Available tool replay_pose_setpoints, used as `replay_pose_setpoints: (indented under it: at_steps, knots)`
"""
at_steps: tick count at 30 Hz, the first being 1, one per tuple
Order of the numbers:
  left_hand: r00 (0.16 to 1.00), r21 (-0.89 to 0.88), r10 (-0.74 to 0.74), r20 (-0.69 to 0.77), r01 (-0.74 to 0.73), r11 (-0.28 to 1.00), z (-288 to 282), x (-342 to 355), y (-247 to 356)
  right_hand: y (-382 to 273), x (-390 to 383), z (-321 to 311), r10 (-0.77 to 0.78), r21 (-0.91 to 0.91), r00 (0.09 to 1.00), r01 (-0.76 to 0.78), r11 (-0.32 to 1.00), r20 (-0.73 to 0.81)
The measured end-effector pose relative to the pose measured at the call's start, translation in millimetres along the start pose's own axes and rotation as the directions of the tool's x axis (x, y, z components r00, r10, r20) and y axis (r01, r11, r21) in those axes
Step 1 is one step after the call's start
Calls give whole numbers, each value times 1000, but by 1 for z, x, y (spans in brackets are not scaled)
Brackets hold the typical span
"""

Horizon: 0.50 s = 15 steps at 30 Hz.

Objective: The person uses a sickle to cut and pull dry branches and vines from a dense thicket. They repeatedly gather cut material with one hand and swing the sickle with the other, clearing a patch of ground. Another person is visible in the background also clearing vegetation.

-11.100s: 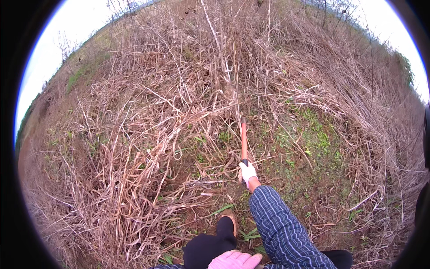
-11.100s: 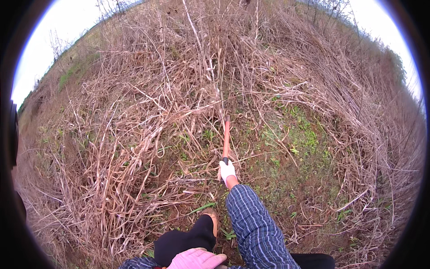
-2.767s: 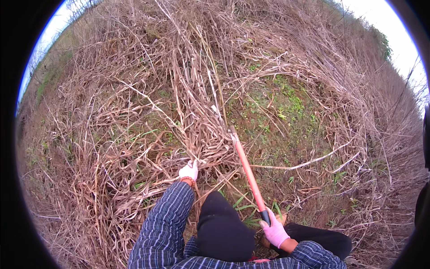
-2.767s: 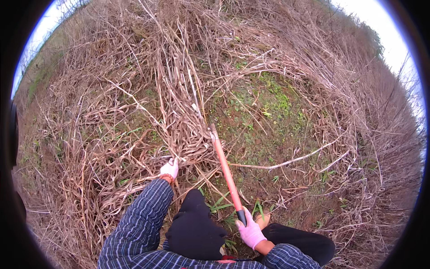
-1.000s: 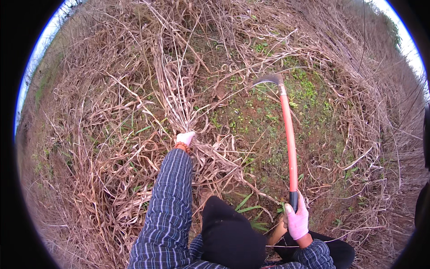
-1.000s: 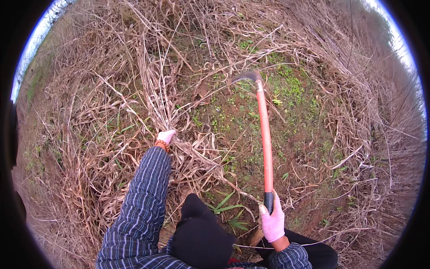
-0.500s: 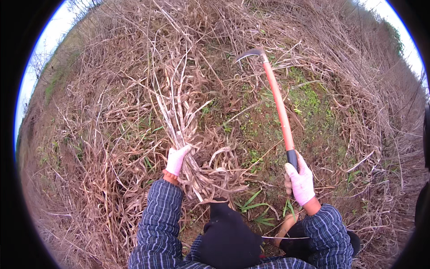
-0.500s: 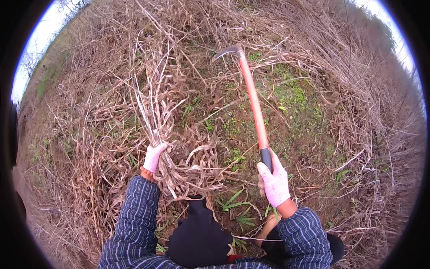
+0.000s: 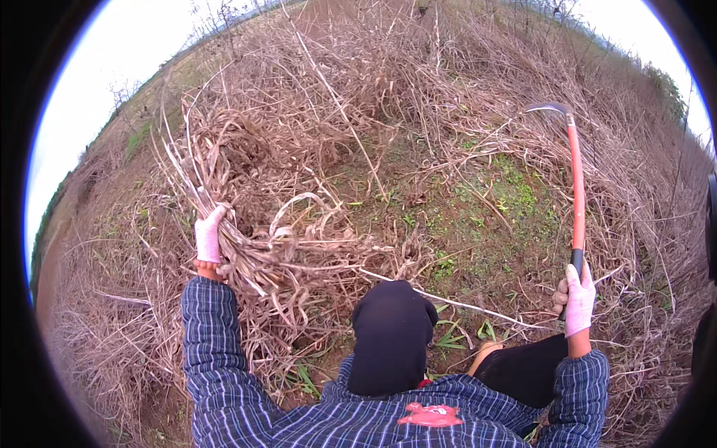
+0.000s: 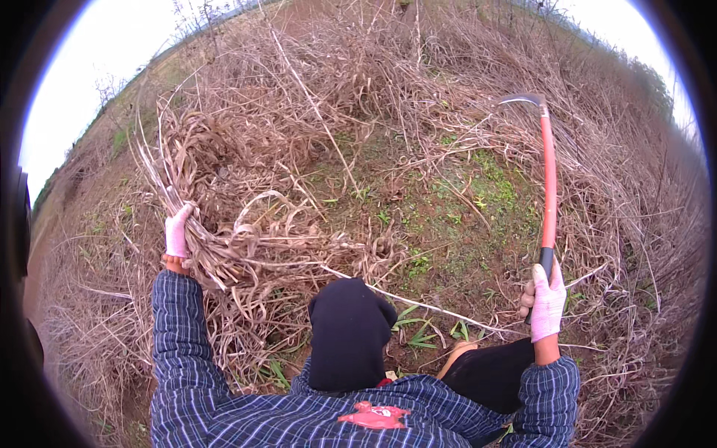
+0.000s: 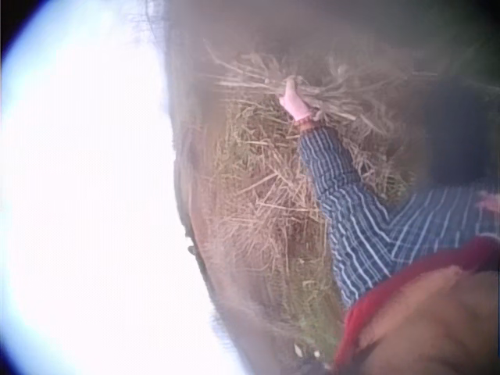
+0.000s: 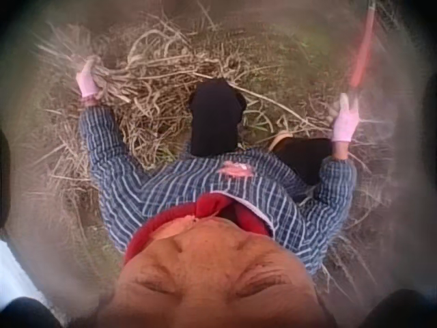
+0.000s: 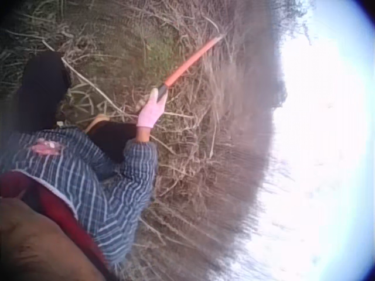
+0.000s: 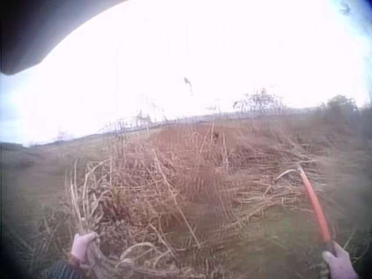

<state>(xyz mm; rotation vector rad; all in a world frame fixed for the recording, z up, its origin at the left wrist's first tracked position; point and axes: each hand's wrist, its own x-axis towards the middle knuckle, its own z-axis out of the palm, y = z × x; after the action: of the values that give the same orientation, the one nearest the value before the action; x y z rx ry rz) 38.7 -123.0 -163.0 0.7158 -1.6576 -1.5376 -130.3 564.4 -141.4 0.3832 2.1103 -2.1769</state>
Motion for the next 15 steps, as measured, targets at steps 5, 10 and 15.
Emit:
replay_pose_setpoints:
  at_steps: [5, 10, 15]
  knots:
    - [947, 105, 138, -289, -112, 988, -149, 15, 55, 7, 6, -25, -79, 29, 991, 83, 996, -104]
    - [647, 319, 248, -721, -7, 948, -349, -46, 97, 20, 33, -38, -95, 48, 989, 101, 994, -115]
    - [505, 571, 395, -767, 256, 780, -453, -126, 45, 40, 68, -10, -98, 44, 993, 101, 994, -69]
